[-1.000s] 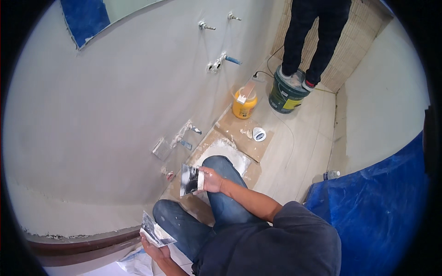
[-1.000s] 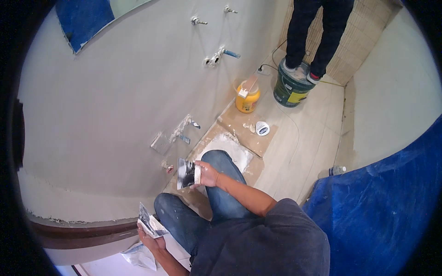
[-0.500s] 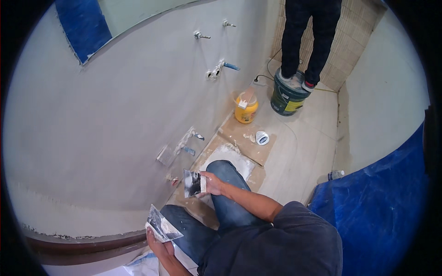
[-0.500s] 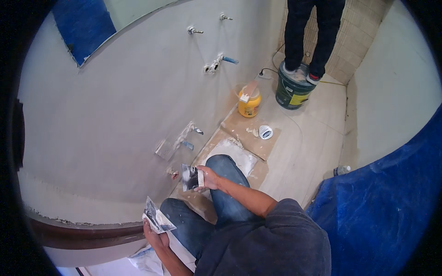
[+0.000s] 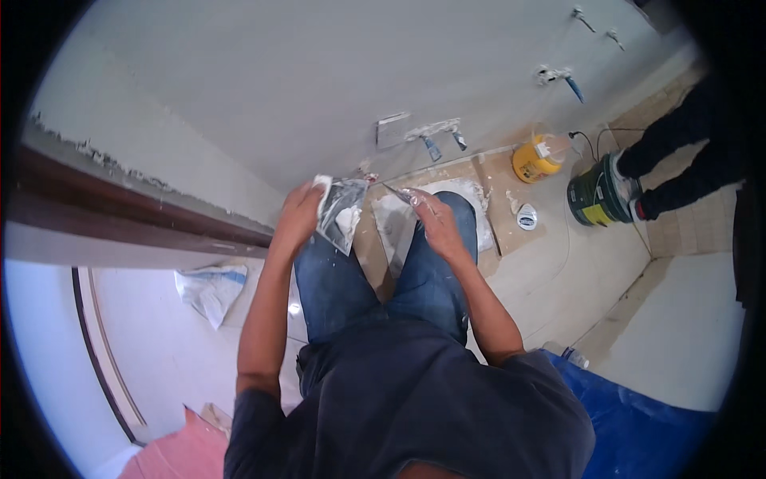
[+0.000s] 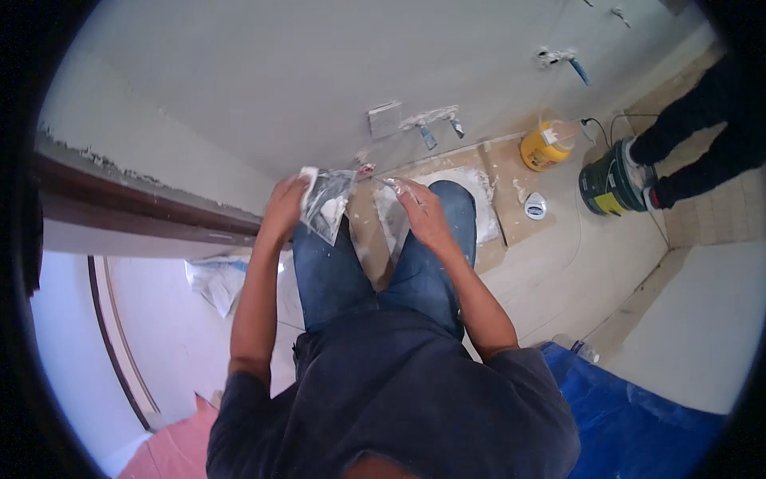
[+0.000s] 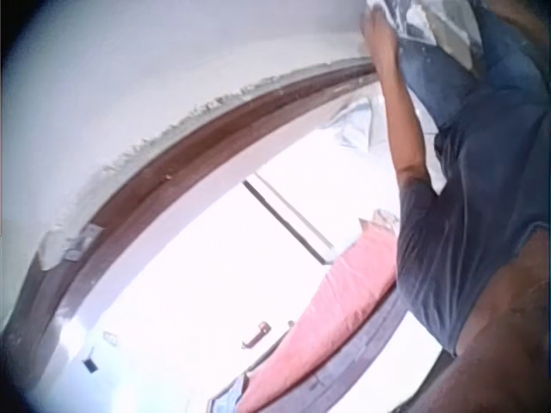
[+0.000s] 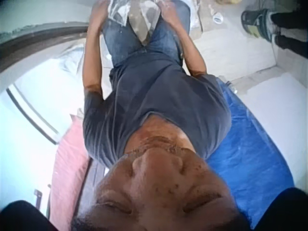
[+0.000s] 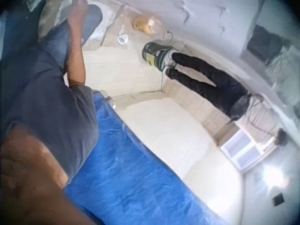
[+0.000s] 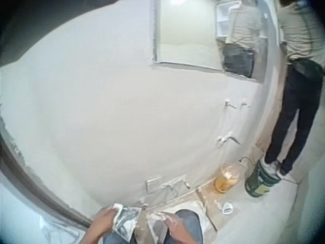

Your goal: The person applies putty to the bathroom wall around pipes and doorframe joints using putty knives, scraping, smoothing, and transferring the compound between the blades.

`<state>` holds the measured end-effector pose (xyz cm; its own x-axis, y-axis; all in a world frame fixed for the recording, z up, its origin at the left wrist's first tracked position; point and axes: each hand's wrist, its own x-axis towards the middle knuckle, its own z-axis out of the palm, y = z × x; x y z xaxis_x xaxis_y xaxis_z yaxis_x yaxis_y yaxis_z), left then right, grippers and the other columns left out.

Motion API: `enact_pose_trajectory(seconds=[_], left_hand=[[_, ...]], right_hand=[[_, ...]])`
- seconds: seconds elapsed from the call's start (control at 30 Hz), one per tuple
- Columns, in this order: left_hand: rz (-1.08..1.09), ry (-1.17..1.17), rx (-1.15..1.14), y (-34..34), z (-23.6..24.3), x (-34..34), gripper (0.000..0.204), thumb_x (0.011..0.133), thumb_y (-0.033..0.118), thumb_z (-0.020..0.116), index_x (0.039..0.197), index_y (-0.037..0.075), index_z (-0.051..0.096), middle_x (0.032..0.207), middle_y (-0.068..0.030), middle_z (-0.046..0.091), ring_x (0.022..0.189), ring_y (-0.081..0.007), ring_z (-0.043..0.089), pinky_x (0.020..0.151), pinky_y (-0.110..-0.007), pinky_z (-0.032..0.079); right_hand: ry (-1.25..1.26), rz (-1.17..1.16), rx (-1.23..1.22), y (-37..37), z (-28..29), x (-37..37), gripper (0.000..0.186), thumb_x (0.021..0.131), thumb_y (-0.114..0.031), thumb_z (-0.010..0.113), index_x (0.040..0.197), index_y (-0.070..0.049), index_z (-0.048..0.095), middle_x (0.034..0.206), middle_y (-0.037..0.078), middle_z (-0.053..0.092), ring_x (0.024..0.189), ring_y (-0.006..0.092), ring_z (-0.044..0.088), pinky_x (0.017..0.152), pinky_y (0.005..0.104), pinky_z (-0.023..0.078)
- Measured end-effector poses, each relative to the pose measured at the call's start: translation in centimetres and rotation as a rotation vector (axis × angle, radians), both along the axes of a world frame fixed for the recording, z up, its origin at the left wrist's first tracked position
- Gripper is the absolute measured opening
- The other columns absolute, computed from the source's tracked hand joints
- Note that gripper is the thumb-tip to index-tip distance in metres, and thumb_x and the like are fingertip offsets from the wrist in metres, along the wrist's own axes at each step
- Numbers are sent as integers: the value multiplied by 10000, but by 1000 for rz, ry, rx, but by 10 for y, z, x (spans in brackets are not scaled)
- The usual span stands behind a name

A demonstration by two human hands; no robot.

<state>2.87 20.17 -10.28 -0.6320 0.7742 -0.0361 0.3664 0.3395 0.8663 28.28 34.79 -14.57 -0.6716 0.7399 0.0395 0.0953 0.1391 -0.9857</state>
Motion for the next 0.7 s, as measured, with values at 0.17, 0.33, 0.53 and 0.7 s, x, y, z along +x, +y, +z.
enact_pose_trajectory(seconds=[0.17, 0.33, 0.53, 0.7], left_hand=[[-245, 192, -284, 45, 36, 13, 477, 963, 285, 487, 1242, -78, 619, 1231, -282, 641, 1204, -423, 582, 1081, -429, 415], [-614, 643, -629, 99, -19, 11, 334, 866, 177, 528, 985, -60, 731, 1097, -264, 697, 1030, -405, 680, 903, -448, 544], [-577, 616, -721, 114, -17, 24, 411, 967, 358, 542, 1041, 12, 752, 1105, -228, 710, 1062, -375, 679, 915, -459, 530], [-388, 665, -512, 75, -62, -41, 385, 968, 299, 522, 1024, -17, 734, 1156, -245, 685, 1069, -398, 667, 923, -461, 525]], right_hand=[[-180, 37, 77, -22, -7, -22, 405, 1021, -327, 525, 1291, -59, 663, 1226, 150, 697, 1119, 286, 663, 936, 403, 512], [-68, -63, -852, -65, -25, -48, 426, 1050, -398, 442, 1319, -101, 587, 1116, 103, 715, 1045, 224, 674, 815, 503, 536], [192, 155, -1198, -62, -60, -36, 424, 1053, -385, 407, 1389, -143, 499, 1268, 88, 652, 1075, 286, 677, 789, 547, 576], [353, 409, -1285, -49, -16, -12, 493, 1051, -388, 417, 1449, -99, 462, 1356, 140, 604, 1193, 336, 623, 886, 589, 547]])
